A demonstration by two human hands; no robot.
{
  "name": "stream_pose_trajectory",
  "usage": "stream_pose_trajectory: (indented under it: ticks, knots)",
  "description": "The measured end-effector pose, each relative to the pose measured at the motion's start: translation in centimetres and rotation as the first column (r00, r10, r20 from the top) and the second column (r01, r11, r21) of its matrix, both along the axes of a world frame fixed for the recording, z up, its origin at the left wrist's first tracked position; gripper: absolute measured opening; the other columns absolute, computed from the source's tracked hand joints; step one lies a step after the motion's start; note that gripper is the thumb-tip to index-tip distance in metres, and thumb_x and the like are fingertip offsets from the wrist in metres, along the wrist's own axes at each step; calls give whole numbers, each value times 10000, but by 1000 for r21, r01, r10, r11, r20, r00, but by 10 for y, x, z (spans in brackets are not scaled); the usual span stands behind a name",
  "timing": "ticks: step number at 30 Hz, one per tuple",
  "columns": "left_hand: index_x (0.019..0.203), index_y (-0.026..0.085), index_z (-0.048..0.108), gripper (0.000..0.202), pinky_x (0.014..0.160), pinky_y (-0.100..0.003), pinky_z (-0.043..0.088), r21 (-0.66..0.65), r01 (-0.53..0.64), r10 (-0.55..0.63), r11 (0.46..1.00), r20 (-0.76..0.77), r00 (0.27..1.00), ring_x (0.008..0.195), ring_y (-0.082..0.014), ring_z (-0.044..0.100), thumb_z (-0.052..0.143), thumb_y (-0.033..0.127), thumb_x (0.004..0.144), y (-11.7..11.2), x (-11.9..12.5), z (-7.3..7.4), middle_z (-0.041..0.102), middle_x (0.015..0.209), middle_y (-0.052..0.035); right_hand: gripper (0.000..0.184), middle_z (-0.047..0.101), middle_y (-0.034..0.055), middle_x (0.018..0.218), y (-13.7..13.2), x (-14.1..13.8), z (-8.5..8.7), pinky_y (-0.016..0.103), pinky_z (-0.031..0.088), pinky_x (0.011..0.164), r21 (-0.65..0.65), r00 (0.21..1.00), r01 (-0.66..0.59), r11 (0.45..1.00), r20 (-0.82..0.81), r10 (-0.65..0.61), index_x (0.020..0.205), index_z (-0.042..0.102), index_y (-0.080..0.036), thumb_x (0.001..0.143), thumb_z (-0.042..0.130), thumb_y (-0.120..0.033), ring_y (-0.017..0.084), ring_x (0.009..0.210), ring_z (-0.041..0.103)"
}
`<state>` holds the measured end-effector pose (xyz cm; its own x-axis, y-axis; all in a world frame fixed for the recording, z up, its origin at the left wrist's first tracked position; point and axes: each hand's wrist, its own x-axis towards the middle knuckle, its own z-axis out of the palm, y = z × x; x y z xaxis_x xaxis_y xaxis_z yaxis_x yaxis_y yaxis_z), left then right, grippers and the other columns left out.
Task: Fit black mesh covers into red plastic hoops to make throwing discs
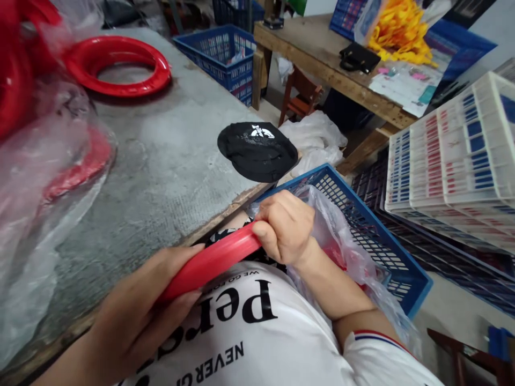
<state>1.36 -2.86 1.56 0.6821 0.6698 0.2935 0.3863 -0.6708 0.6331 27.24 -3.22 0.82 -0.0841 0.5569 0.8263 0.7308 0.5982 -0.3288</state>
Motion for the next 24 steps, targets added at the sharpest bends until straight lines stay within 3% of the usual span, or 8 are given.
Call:
stream_pose_trajectory:
  ticks: [6, 12, 15, 20, 24]
  knots:
    - [1350, 243, 522, 388, 889, -331, 589, 3, -1, 1, 1000, -3, 1000, 1053, -223, 688, 504, 320, 970, 1, 12, 13, 704, 1185, -64, 334, 618, 29, 707, 10, 14, 3, 314, 450, 615, -5, 999, 9, 1000, -50, -9, 761, 581, -213, 1027, 412, -325, 161, 655, 591]
    - [1350, 240, 554, 385, 913, -335, 574, -59, 24, -27, 998, -47, 999, 1040, -210, 675, 484, 348, 987, 13, 27, 30, 693, 1173, -62, 562, 614, 52, 710, 0, 9, 23, 321, 431, 647, -204, 990, 66, 977, 134, -39, 766, 592, -196, 1038, 288, -583, 163, 671, 574]
    - [1341, 232, 572, 392, 920, -339, 567, -71, 62, -63, 996, -19, 998, 1028, -204, 671, 491, 366, 981, 20, 34, 35, 692, 1154, -57, 562, 587, 35, 658, 0, 6, 29, 312, 393, 603, -215, 983, 47, 975, 184, -7, 720, 580, -195, 1024, 335, -600, 146, 611, 534]
    - [1284, 240, 613, 412, 914, -367, 560, -164, 3, -10, 986, -40, 999, 1021, -218, 668, 598, 440, 925, 26, 27, 29, 698, 1152, -54, 478, 615, 20, 640, 6, 34, 9, 314, 400, 582, -241, 994, 65, 968, -70, -85, 687, 593, -206, 1039, 394, -460, 146, 588, 557]
    - [1130, 228, 674, 368, 793, -313, 555, -238, -57, 62, 970, 16, 998, 883, -185, 667, 665, 493, 875, 24, 9, 5, 699, 1006, -28, 538, 634, 28, 629, 10, 57, -13, 337, 435, 587, -242, 891, 106, 964, -408, -201, 662, 629, -213, 1028, 386, -522, 177, 597, 595]
